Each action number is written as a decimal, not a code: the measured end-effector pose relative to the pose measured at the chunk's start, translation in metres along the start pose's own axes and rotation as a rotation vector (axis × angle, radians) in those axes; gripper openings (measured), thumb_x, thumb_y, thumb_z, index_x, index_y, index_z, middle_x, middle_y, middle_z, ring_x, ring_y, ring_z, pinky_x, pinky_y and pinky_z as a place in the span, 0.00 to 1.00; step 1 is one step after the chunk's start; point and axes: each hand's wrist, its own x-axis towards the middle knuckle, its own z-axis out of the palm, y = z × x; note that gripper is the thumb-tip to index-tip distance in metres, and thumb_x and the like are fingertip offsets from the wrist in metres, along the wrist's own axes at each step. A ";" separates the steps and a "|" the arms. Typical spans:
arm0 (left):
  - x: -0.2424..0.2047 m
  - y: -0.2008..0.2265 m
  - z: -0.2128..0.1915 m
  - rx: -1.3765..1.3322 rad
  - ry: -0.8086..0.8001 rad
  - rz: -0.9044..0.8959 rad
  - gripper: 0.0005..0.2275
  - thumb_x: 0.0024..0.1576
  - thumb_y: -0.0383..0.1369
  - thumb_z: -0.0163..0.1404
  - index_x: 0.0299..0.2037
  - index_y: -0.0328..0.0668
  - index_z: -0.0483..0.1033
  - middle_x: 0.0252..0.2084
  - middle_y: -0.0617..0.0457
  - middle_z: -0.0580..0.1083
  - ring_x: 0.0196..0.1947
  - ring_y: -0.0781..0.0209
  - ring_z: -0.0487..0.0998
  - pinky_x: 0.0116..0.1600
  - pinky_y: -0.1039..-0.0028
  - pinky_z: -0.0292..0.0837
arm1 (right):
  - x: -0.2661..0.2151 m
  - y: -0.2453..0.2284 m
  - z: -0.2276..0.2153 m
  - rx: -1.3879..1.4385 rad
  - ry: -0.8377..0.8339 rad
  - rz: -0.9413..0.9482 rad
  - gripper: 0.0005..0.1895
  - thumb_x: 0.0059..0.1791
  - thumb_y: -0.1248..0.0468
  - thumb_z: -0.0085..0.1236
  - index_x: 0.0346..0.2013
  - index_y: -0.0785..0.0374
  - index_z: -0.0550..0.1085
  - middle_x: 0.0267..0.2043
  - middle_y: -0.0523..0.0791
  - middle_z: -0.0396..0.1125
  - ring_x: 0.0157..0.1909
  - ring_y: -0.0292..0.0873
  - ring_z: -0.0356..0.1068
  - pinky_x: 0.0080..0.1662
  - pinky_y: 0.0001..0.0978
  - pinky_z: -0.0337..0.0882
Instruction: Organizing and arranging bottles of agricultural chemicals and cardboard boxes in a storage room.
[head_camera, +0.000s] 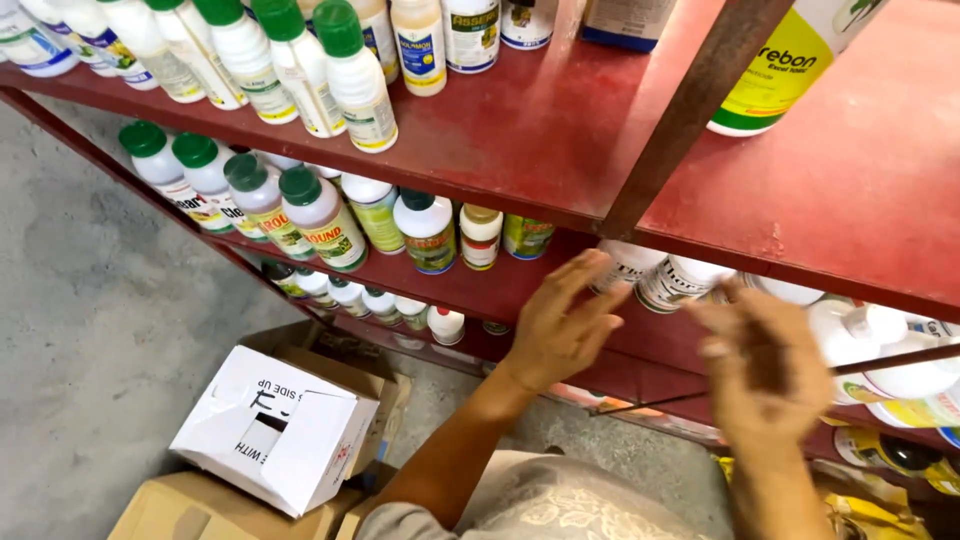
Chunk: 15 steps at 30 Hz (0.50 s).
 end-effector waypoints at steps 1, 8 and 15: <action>-0.007 -0.006 -0.006 0.058 0.000 -0.090 0.20 0.61 0.33 0.58 0.64 0.47 0.72 0.70 0.42 0.66 0.70 0.44 0.69 0.73 0.59 0.68 | -0.005 -0.001 0.010 0.032 -0.100 0.003 0.20 0.55 0.72 0.58 0.62 0.67 0.70 0.61 0.54 0.68 0.54 0.45 0.76 0.58 0.38 0.78; -0.024 -0.067 -0.045 0.209 0.053 -0.305 0.33 0.54 0.36 0.62 0.69 0.39 0.63 0.71 0.32 0.60 0.71 0.33 0.60 0.72 0.49 0.57 | 0.019 0.030 0.091 -0.265 -0.365 -0.090 0.18 0.44 0.66 0.68 0.49 0.62 0.78 0.52 0.48 0.76 0.53 0.46 0.76 0.54 0.37 0.75; 0.016 -0.136 -0.099 0.401 -0.005 -0.346 0.33 0.44 0.31 0.63 0.61 0.31 0.64 0.64 0.27 0.63 0.64 0.27 0.61 0.70 0.46 0.54 | 0.043 0.083 0.188 -0.110 -0.542 0.018 0.28 0.46 0.63 0.66 0.61 0.60 0.72 0.61 0.51 0.69 0.61 0.51 0.70 0.62 0.42 0.71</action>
